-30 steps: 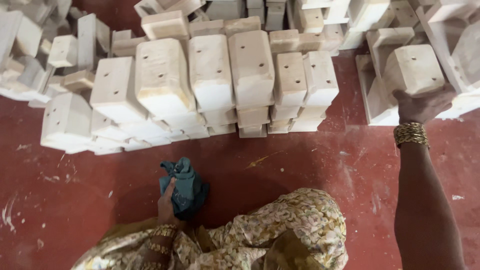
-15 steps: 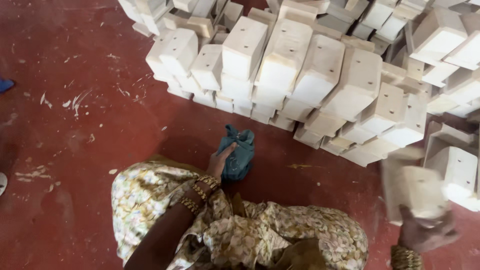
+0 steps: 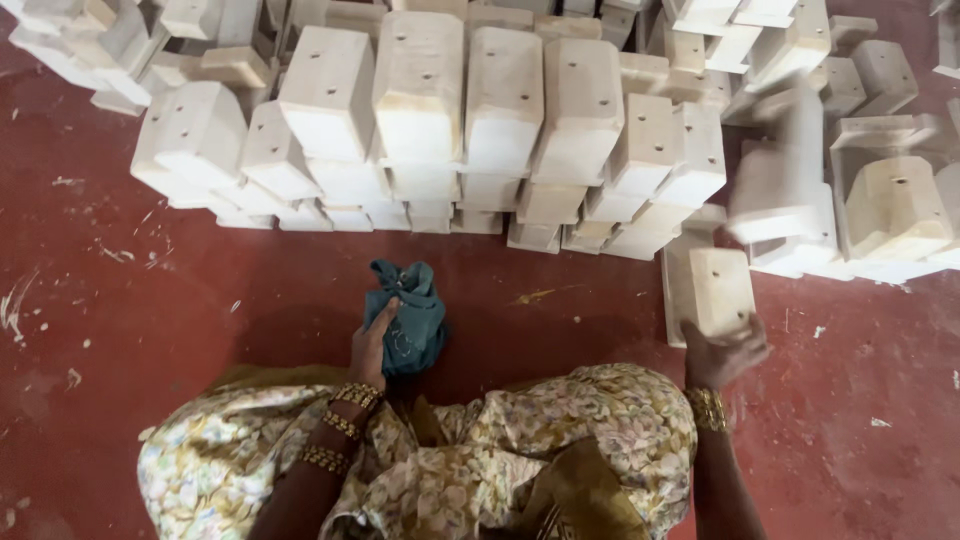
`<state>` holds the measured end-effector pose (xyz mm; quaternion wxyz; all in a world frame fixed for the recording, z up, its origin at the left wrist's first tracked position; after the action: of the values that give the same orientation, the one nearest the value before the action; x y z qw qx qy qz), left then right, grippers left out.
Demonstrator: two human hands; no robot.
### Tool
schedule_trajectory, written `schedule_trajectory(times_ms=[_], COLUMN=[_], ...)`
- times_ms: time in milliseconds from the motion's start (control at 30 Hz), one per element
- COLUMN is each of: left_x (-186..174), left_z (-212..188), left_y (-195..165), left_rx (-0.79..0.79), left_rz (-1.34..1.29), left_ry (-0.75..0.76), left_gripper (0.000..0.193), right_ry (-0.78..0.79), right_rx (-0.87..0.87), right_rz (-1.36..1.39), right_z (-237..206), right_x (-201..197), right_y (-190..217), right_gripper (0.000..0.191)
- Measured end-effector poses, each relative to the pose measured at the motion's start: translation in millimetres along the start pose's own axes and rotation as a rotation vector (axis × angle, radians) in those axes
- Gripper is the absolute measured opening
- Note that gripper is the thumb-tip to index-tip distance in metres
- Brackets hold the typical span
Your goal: The person sits on the workshop floor and wipes white wooden blocks one at a time with a teal cloth, then places each wiped block onto a growing pile beside them. They continue picking up blocks from the surrounding stacks and wiping them throughout the episode.
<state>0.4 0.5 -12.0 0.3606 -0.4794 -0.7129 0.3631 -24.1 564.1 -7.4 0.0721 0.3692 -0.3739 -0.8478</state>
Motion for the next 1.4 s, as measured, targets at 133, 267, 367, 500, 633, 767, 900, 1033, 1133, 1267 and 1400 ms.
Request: schedule_trajectory(times_ms=[133, 267, 367, 500, 633, 767, 900, 1033, 1133, 1267, 1400], left_x=[-11.0, -23.6, -26.6, -26.7, -16.4, -11.3, -5.6, -5.8, -9.0, -5.9, 4.3], left_z=[9.9, 16.3, 22.9, 21.5, 12.9, 5.0, 1.2, 5.4, 8.5, 8.0, 1.6], left_y=[21.6, 29.4, 36.3, 44.6, 18.6, 17.1, 8.0, 5.2, 13.5, 10.9, 3.9], left_rx=[-0.066, 0.369, 0.306, -0.093, 0.416, -0.083, -0.16, 0.009, -0.088, -0.076, -0.141], left_rz=[-0.082, 0.521, 0.297, -0.208, 0.33, -0.208, -0.32, -0.148, -0.131, -0.097, -0.137], left_ry=[-0.023, 0.11, 0.11, -0.028, 0.137, -0.011, -0.063, 0.041, -0.042, -0.066, 0.011], left_gripper=[0.073, 0.071, 0.06, 0.046, 0.05, 0.054, 0.062, 0.073, 0.071, 0.071, 0.076], right_ry=[-0.121, -0.08, -0.125, -0.119, 0.016, 0.383, 0.311, 0.164, -0.009, -0.057, -0.237], right_rx=[-0.152, -0.222, -0.302, -0.122, -0.132, 0.172, -0.009, -0.042, -0.146, 0.26, 0.663], right_rz=[-0.102, -0.284, -0.084, -0.006, -0.331, -0.467, -0.305, -0.095, -0.058, 0.357, 0.641], right_z=[41.6, 60.7, 90.8, 164.0, 230.5, 257.6, 255.9, 254.8, 235.3, 158.3, 43.1], right_x=[35.0, 43.1, 45.9, 64.1, 69.2, 76.3, 61.9, 23.9, -15.4, -85.6, -150.3], right_y=[17.5, 15.3, 17.2, 11.8, 20.3, 25.6, 32.1, 14.2, 0.8, -48.4, -81.2], right_gripper=[0.098, 0.09, 0.08, 0.097, 0.092, 0.091, 0.058, 0.04, 0.033, 0.01, 0.013])
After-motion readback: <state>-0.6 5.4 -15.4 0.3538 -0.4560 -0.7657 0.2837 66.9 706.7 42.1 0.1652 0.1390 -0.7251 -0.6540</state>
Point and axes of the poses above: each hand's wrist, its own z-axis towards the middle knuckle, its own x-axis out of the palm, y = z × x, the point moved 3 cm from there along z, towards the middle knuckle, and after that the axes turned 3 degrees about y, right-handed, at the moved point
